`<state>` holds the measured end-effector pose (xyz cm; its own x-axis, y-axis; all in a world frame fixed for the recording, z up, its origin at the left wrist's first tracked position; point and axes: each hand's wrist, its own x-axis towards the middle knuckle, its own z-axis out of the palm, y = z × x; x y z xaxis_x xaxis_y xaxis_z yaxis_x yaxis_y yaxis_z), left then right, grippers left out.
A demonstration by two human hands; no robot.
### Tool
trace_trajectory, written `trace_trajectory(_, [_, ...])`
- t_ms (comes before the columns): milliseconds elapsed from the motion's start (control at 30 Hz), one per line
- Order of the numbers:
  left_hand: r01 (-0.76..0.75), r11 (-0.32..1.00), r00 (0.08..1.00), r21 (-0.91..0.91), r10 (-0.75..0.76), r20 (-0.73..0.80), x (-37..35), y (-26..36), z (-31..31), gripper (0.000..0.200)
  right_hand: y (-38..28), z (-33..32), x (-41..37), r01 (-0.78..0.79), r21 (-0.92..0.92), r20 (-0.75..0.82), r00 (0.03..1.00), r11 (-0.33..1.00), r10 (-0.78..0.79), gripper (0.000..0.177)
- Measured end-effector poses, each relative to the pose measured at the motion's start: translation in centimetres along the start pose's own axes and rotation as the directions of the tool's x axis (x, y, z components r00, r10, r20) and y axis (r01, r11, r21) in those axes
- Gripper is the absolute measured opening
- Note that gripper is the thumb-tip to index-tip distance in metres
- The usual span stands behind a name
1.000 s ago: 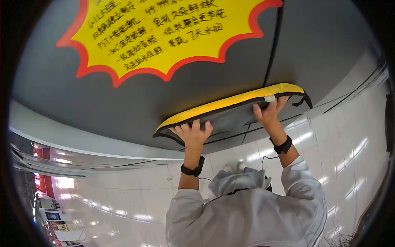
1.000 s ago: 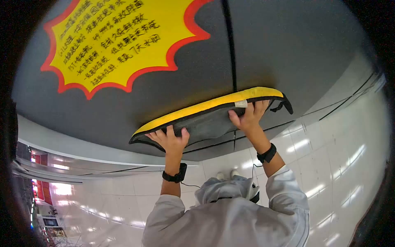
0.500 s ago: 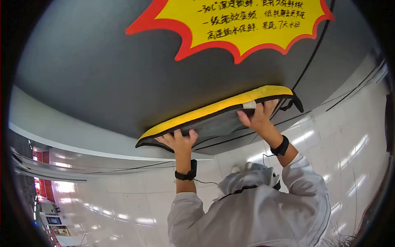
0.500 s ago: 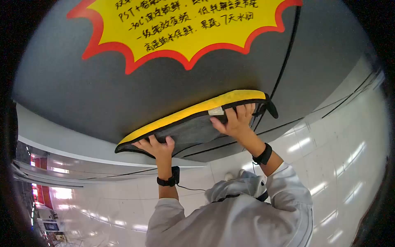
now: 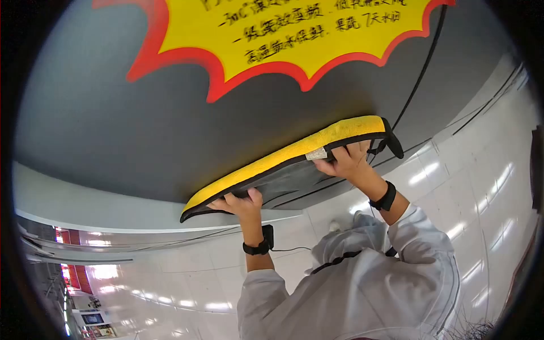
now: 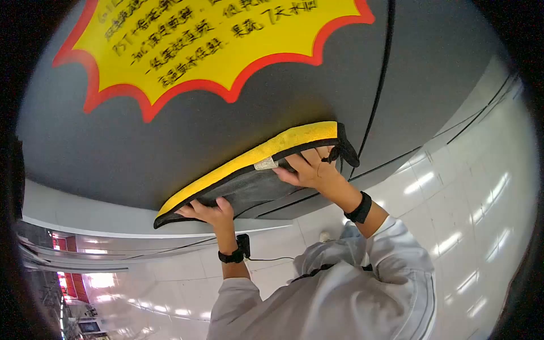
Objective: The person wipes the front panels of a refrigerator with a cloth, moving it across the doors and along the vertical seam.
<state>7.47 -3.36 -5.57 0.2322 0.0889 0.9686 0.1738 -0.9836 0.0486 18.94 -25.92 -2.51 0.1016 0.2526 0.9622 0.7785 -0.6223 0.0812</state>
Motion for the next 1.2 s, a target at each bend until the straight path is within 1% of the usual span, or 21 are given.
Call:
trace_trajectory(33, [0.017,1.0,1.0,0.015,-0.017,0.005,-0.1,0.1,-0.1,0.049,0.0,-0.1,0.2,0.0,0.003,0.014,1.0,1.0,0.0,0.047])
trace_trajectory(67, [-0.004,1.0,1.0,-0.017,0.003,-0.004,0.1,0.1,0.0,0.05,0.0,0.1,0.3,-0.008,0.009,-0.022,1.0,1.0,0.008,0.048])
trace_trajectory(167, [-0.033,0.999,0.999,0.006,0.033,0.0,-0.5,-0.5,0.2,0.051,-0.3,0.7,-0.4,-0.024,-0.019,-0.044,0.999,1.0,0.023,0.048])
trace_trajectory(200, [-0.032,0.999,0.999,0.007,0.032,0.016,-0.6,-0.6,0.1,0.051,-0.4,0.3,-0.2,-0.026,-0.046,-0.011,1.0,0.999,0.026,0.047])
trace_trajectory(233, [-0.035,0.999,0.999,0.009,0.035,0.011,-0.6,-0.7,0.1,0.051,-0.5,0.5,-0.3,-0.026,-0.045,-0.017,1.0,0.999,0.025,0.047])
trace_trajectory(300, [-0.035,0.999,0.999,0.012,0.035,0.016,-0.8,-0.7,0.0,0.05,-0.5,0.8,-0.6,-0.045,-0.042,-0.056,0.998,0.998,0.042,0.046])
trace_trajectory(367, [-0.028,1.0,1.0,0.003,0.028,0.014,-0.7,-0.7,-0.1,0.049,-0.6,0.5,-0.1,-0.018,-0.044,-0.067,0.998,0.999,0.015,0.046])
trace_trajectory(433, [-0.089,0.996,0.994,-0.011,0.089,0.065,-0.7,-0.9,-0.2,0.06,-0.6,0.5,0.1,-0.042,-0.042,-0.037,0.998,0.998,0.041,0.048])
trace_trajectory(500, [-0.081,0.997,0.996,-0.017,0.082,0.042,-0.3,-0.8,-0.1,0.059,-0.6,0.7,-0.1,-0.039,-0.064,-0.057,0.998,0.997,0.035,0.049])
trace_trajectory(600, [-0.118,0.993,0.992,-0.028,0.119,0.032,-0.3,-1.1,-0.1,0.057,-0.4,0.9,-0.5,-0.052,-0.07,-0.023,0.998,0.996,0.05,0.05])
trace_trajectory(700, [-0.104,0.995,0.992,-0.008,0.104,0.067,-1.2,-1.5,0.0,0.057,-0.5,1.0,-0.6,-0.034,-0.097,-0.072,0.997,0.995,0.027,0.053])
trace_trajectory(733, [-0.124,0.992,0.991,-0.001,0.124,0.052,-1.4,-1.7,0.1,0.055,-0.6,1.1,-0.6,-0.017,-0.114,-0.09,0.996,0.993,0.007,0.054])
trace_trajectory(833, [-0.142,0.99,0.987,-0.001,0.142,0.069,-0.7,-1.8,-0.3,0.054,-0.8,1.1,-0.6,-0.032,-0.099,-0.081,0.996,0.995,0.024,0.055])
trace_trajectory(900, [-0.131,0.991,0.99,-0.04,0.132,0.039,-0.1,-1.5,-0.2,0.052,-0.7,1.2,-0.9,-0.041,-0.094,-0.053,0.998,0.995,0.036,0.055])
trace_trajectory(967, [-0.165,0.986,0.984,-0.025,0.167,0.068,0.1,-1.9,-0.4,0.052,-0.8,1.4,-0.9,-0.066,-0.113,-0.09,0.994,0.991,0.056,0.056])
trace_trajectory(1000, [-0.162,0.987,0.984,-0.008,0.162,0.069,0.4,-2.0,-0.6,0.053,-0.8,1.7,-0.9,-0.06,-0.083,-0.115,0.992,0.995,0.05,0.055])
trace_trajectory(1033, [-0.176,0.984,0.984,-0.009,0.176,0.039,0.7,-2.3,-0.6,0.054,-1.0,2.0,-1.2,-0.094,-0.05,-0.147,0.985,0.994,0.086,0.054])
trace_trajectory(1100, [-0.183,0.983,0.982,0.018,0.182,0.04,0.4,-2.1,0.2,0.055,-0.4,2.5,-1.8,-0.098,-0.075,-0.14,0.986,0.992,0.087,0.054])
trace_trajectory(1133, [-0.212,0.977,0.977,0.028,0.211,0.026,0.9,-2.2,0.3,0.054,-0.3,2.5,-1.7,-0.098,-0.075,-0.137,0.987,0.992,0.087,0.056])
trace_trajectory(1167, [-0.243,0.969,0.97,0.032,0.243,0.019,1.5,-2.4,0.4,0.054,-0.1,2.7,-1.4,-0.084,-0.068,-0.177,0.982,0.994,0.071,0.059])
trace_trajectory(1200, [-0.246,0.969,0.969,0.034,0.246,0.021,2.1,-2.4,0.4,0.054,0.1,2.8,-1.0,-0.089,-0.067,-0.183,0.98,0.994,0.076,0.06])
